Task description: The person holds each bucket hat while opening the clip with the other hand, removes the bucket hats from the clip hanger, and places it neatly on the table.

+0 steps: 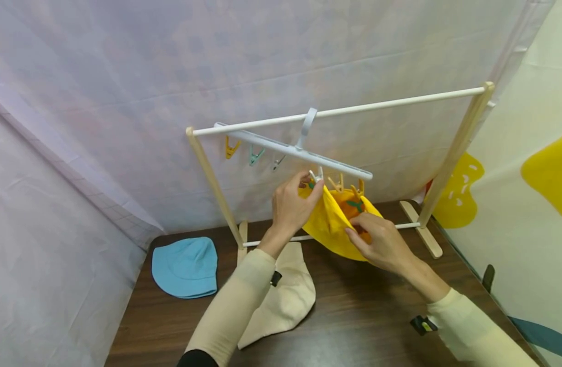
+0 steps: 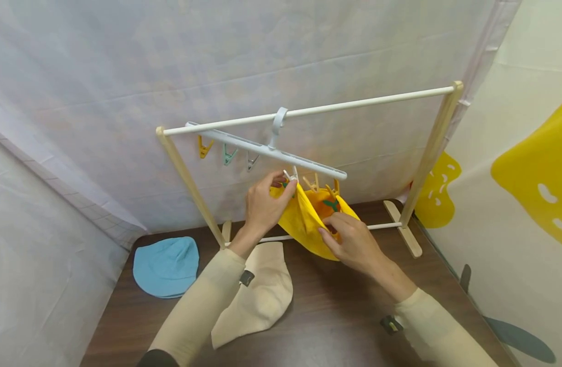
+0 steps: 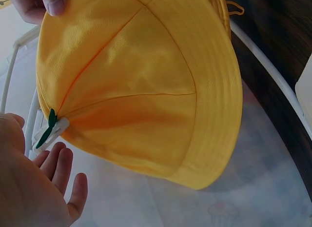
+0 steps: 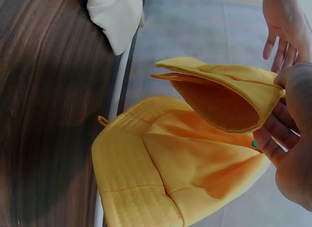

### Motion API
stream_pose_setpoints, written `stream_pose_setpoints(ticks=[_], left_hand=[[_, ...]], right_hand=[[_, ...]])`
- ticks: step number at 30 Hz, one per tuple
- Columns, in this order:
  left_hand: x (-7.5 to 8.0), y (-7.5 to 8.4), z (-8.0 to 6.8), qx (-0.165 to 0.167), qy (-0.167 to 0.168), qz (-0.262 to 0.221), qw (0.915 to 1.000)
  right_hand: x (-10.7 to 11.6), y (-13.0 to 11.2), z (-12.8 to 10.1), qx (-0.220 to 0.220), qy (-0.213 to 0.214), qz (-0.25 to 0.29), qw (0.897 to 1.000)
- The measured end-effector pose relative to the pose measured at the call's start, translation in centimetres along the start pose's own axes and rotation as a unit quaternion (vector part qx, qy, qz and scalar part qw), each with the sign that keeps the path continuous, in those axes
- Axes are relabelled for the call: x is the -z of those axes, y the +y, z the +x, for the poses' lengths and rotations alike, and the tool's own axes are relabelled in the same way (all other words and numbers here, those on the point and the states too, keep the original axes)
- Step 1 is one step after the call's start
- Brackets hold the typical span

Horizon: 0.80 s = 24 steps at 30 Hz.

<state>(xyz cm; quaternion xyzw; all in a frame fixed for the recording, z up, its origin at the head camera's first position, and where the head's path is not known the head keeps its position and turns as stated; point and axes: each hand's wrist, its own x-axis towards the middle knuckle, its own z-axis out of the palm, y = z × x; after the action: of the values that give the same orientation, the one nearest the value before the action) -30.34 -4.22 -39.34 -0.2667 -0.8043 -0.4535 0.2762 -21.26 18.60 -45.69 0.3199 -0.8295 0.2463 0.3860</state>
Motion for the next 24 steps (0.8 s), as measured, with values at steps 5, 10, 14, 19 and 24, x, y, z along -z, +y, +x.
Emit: stream_pose_setpoints(ticks=[5, 10, 14, 19, 24], left_hand=[[-0.2, 0.1, 0.4, -0.002, 0.016, -0.001, 0.9999], [-0.3, 0.2, 0.7, 0.005, 0.021, 0.008, 0.9997], [-0.4, 0.3, 1.0, 0.018, 0.024, 0.02, 0.9993], [-0.6, 0.4, 1.2, 0.033, 0.026, 0.026, 0.9988], [-0.8, 0.4, 1.6, 0.028, 0.034, 0.04, 0.9982]], right_hand=[[-0.1, -0.2, 0.0, -0.002, 0.001, 0.005, 1.0], [-0.2, -0.3, 0.1, 0.0, 0.002, 0.006, 1.0], [-0.2, -0.3, 0.0, -0.002, 0.0, 0.007, 1.0], [-0.2, -0.3, -0.1, -0.005, -0.002, 0.011, 1.0], [-0.2, -0.3, -0.1, -0.012, -0.006, 0.015, 1.0]])
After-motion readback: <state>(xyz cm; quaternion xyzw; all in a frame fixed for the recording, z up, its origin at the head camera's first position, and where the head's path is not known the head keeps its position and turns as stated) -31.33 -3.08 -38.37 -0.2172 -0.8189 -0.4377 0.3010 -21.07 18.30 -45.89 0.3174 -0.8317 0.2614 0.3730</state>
